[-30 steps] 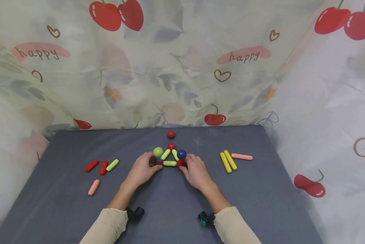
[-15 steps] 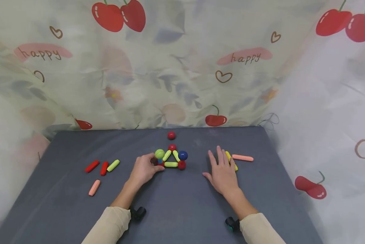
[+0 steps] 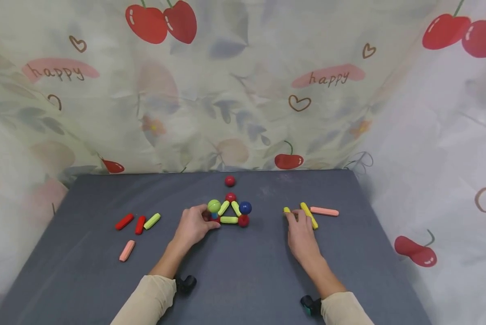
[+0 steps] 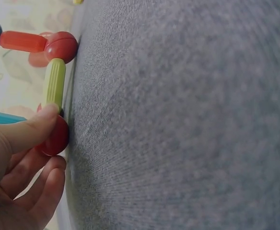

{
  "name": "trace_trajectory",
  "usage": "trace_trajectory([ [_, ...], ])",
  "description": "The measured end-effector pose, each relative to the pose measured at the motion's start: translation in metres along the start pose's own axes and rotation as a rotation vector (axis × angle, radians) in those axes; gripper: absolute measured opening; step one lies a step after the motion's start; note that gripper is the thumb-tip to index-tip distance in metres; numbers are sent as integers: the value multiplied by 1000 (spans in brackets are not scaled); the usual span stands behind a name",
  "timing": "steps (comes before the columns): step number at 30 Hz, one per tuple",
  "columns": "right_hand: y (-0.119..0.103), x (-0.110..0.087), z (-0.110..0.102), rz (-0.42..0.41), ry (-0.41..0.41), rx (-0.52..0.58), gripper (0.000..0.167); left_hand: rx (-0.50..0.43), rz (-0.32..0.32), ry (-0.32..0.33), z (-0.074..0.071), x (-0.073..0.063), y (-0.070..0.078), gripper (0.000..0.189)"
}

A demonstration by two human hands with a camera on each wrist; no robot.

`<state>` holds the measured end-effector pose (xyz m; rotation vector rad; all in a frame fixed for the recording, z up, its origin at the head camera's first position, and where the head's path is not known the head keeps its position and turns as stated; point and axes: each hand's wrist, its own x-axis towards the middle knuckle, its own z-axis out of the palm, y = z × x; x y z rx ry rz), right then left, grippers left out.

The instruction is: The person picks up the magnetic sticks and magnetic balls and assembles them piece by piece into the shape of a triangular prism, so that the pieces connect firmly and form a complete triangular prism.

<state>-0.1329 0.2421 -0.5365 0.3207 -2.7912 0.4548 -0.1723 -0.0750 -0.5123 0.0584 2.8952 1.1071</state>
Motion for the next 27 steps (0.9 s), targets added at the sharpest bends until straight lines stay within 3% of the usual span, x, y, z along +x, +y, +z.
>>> trace_trajectory([
  [4, -10, 8, -3, 73, -92, 113, 46, -6, -2, 4, 1, 0, 2, 31],
  [6, -18, 17, -9, 102, -95, 189, 49, -6, -6, 1, 0, -1, 3, 31],
  [10, -40, 42, -28, 91, -15, 368, 51, -8, -16, -4, -1, -1, 4, 31],
  [14, -66, 67, -47, 4, 109, 490, 47, -13, -23, -10, -3, -1, 5, 31],
  [17, -88, 82, -56, -50, 139, 560, 38, -11, -28, -16, -4, 0, 5, 31],
  [22, -114, 94, -47, -100, 46, 640, 29, 1, -45, -15, -3, 1, 5, 32],
  [27, -120, 94, -27, -109, -75, 555, 31, 3, -46, -8, -2, 2, 4, 33],
])
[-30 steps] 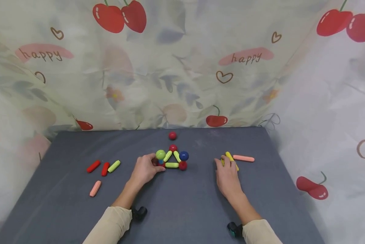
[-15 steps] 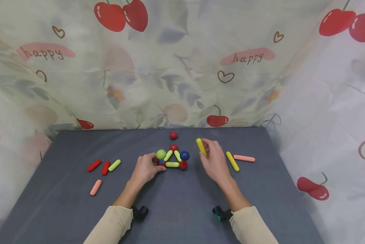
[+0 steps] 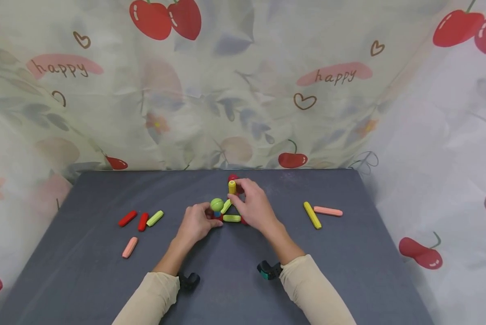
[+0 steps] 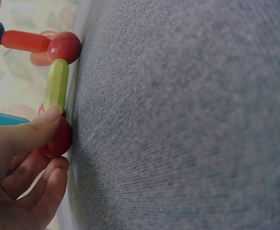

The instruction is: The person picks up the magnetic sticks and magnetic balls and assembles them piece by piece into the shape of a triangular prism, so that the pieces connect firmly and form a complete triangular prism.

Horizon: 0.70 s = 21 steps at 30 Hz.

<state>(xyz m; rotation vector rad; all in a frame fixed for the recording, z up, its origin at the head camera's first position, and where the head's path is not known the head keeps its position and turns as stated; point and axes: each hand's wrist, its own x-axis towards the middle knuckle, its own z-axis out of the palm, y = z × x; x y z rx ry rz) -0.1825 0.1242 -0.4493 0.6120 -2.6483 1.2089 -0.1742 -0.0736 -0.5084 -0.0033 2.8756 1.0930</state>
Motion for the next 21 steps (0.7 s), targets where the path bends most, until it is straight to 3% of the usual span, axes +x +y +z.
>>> trace_trajectory([
  [4, 5, -3, 6, -8, -52, -159, 28, -5, 5, 4, 0, 0, 1, 33],
  [11, 5, -9, 11, -163, -52, -521, 30, -11, -12, -2, -2, 2, 1, 32],
  [16, 2, -11, 17, -165, -35, -645, 29, -8, -6, -1, 0, 1, 0, 32],
  [21, -3, -10, 23, -162, -70, -729, 27, -11, -2, 11, 1, 0, -2, 31],
])
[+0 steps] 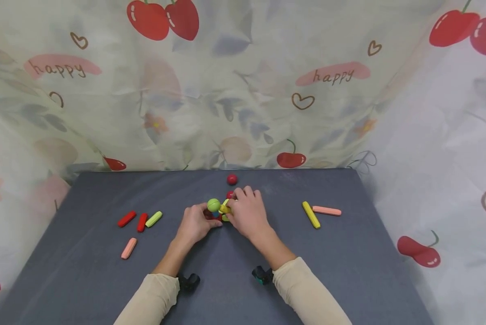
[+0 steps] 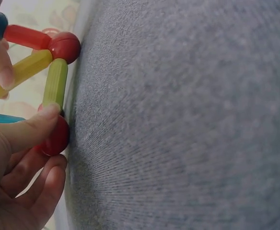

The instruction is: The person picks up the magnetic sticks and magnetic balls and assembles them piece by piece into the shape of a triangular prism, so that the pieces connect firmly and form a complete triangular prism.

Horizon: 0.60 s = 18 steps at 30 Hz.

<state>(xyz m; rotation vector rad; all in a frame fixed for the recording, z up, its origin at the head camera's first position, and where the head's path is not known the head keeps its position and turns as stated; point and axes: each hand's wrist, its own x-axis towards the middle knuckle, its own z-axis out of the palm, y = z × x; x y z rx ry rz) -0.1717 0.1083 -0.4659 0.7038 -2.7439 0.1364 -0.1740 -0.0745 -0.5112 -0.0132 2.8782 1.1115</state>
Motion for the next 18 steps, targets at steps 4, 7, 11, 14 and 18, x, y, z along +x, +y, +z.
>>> trace_trajectory([
  [4, 1, -1, 0, 0, -21, 31, 31, 0, 8, -1, 0, 0, -2, 30],
  [7, 11, -4, -3, 17, 2, 164, 42, 2, 24, 1, 0, 1, -2, 30],
  [11, 32, -15, 0, 127, -19, 511, 64, 2, 34, -6, 0, 0, -2, 31],
  [14, 46, -28, 16, 240, -92, 765, 68, 3, 21, -14, 1, -1, -1, 30],
  [18, 57, -39, 43, 277, -194, 932, 48, -19, -2, -18, 0, -1, 2, 31],
])
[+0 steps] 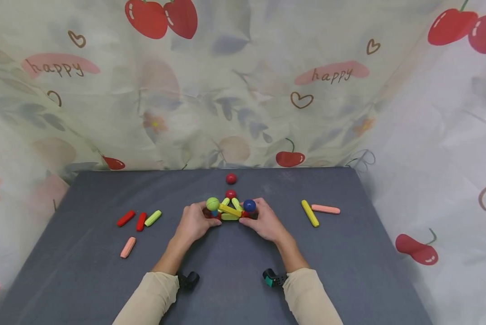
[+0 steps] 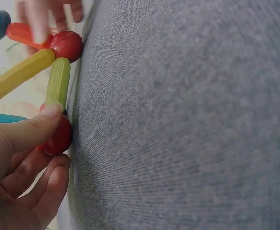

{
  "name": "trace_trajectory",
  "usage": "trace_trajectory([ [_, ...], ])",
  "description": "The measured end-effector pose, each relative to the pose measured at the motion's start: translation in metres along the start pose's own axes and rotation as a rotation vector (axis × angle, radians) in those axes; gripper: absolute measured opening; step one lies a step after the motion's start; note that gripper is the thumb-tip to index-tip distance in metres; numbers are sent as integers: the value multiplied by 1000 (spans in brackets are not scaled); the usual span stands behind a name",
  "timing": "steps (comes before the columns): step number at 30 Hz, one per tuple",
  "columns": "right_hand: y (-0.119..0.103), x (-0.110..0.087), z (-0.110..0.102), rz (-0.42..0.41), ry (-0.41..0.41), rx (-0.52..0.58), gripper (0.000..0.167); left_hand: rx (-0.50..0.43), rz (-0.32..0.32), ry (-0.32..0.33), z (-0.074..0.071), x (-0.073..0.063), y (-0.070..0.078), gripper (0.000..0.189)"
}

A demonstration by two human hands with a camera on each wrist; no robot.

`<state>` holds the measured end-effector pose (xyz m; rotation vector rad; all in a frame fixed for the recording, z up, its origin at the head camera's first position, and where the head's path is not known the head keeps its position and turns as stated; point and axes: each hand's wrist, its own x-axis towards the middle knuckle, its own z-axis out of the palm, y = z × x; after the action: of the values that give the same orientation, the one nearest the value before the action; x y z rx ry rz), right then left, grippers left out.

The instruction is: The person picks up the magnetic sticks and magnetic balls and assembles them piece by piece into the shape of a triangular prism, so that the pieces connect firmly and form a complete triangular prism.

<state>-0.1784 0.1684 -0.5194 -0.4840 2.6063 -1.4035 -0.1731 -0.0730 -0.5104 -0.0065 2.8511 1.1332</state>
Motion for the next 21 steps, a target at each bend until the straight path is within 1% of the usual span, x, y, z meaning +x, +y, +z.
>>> trace_trajectory([
  [2, 9, 2, 5, -8, -23, 32, 37, -9, 0, -4, -1, 0, 1, 32],
  [4, 12, 4, 7, -6, -27, 47, 30, -16, 2, -6, -2, -1, 1, 33],
  [7, 14, 7, 9, -21, -19, -2, 24, -19, 2, -6, -2, -1, 1, 33],
  [10, 13, 7, 7, -40, -14, -91, 24, -20, -2, -4, 0, -1, 3, 32],
  [13, 13, 7, 7, -42, -13, -133, 27, -21, -2, -7, 0, 0, 3, 31],
  [16, 15, 7, 9, -16, -1, -130, 30, -29, 17, -19, 0, 1, 2, 30],
  [18, 16, 7, 11, -2, 9, -115, 30, -54, 28, -39, -3, 1, 0, 35],
  [21, 16, 7, 14, 2, 24, -109, 27, -123, 39, -37, -9, -2, 0, 43],
])
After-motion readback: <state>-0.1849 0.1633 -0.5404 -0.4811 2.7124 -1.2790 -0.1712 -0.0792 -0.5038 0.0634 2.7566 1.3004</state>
